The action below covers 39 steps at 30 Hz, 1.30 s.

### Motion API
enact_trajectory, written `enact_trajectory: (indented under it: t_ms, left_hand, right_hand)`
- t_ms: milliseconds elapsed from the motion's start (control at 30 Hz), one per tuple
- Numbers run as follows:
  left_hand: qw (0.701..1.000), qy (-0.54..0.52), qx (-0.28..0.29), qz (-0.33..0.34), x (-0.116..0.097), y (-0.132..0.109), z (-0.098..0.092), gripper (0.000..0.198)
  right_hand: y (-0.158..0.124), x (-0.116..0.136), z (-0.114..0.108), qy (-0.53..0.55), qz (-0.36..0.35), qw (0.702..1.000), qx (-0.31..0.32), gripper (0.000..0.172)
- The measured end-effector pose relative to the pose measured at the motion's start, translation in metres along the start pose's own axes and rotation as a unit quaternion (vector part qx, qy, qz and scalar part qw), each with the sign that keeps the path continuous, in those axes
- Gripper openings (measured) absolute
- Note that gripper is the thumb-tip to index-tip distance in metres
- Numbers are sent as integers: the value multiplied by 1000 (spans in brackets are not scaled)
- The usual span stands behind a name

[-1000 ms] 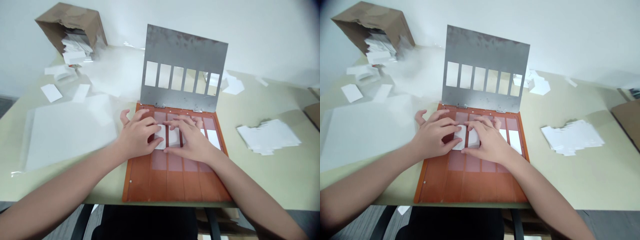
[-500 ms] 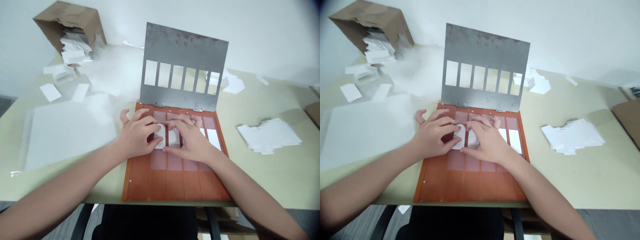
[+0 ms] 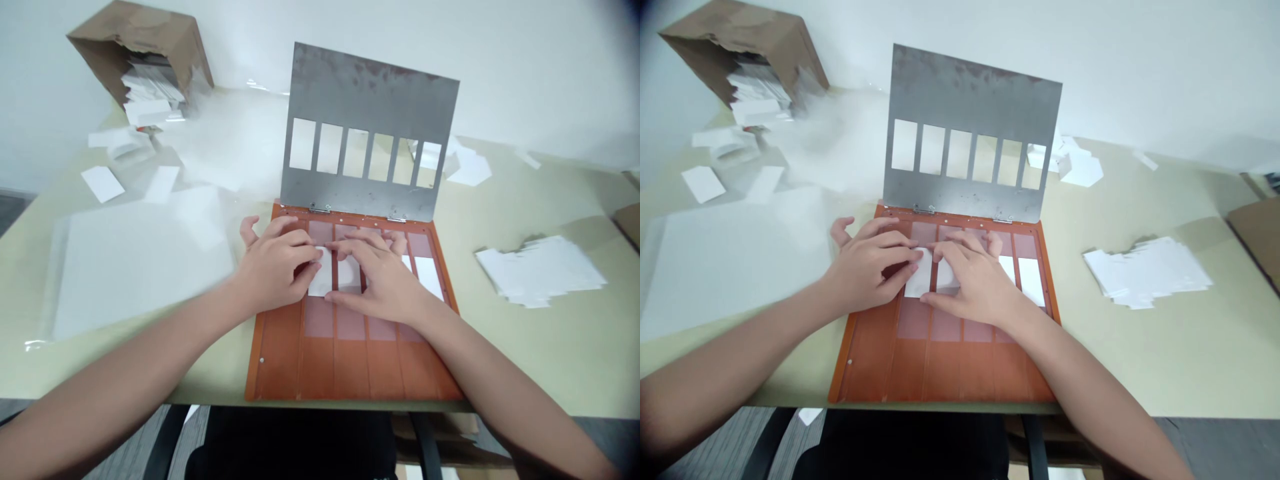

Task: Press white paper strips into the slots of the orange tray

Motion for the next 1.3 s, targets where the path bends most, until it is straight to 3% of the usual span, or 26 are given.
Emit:
enact_trajectory:
  t_ms: [200,400,633,800,1100,1133,1267,1300]
  left_hand:
    - [1000,0,16,-6,1,1,2,13]
    - [999,22,23,17,-3,1,4,12]
    - [992,67,57,86,-14,1,6,23]
    - [988,57,115,89,-16,1,6,32]
    - [989,31,120,79,-15,1,4,33]
    - [989,29,124,77,-14,1,5,34]
    - [989,22,130,72,-10,1,4,31]
    - [988,20,131,76,-10,0,4,32]
  right_hand:
    - [-1,3,-4,-6,-9,1000,-8,49]
    - [-8,23,-5,-37,-66,997,17,77]
    - [-8,31,-3,-66,-84,994,10,43]
    - [-10,38,-9,-81,-117,990,-23,16]
    - [-13,41,-13,-57,-136,989,-28,13]
    - [-14,40,-13,-47,-142,988,-28,15]
    - [-14,34,-14,39,-162,986,-13,57]
    - [-12,30,-13,50,-147,988,-11,58]
Point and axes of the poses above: each hand's wrist, its own y-axis towards the middle knuckle, its own z-axis out of the palm, x = y × z, the point moved 10 cm from there along y, towards the middle knuckle, and after that the axes turned 13 degrees about -y, right-handed, at the moved point
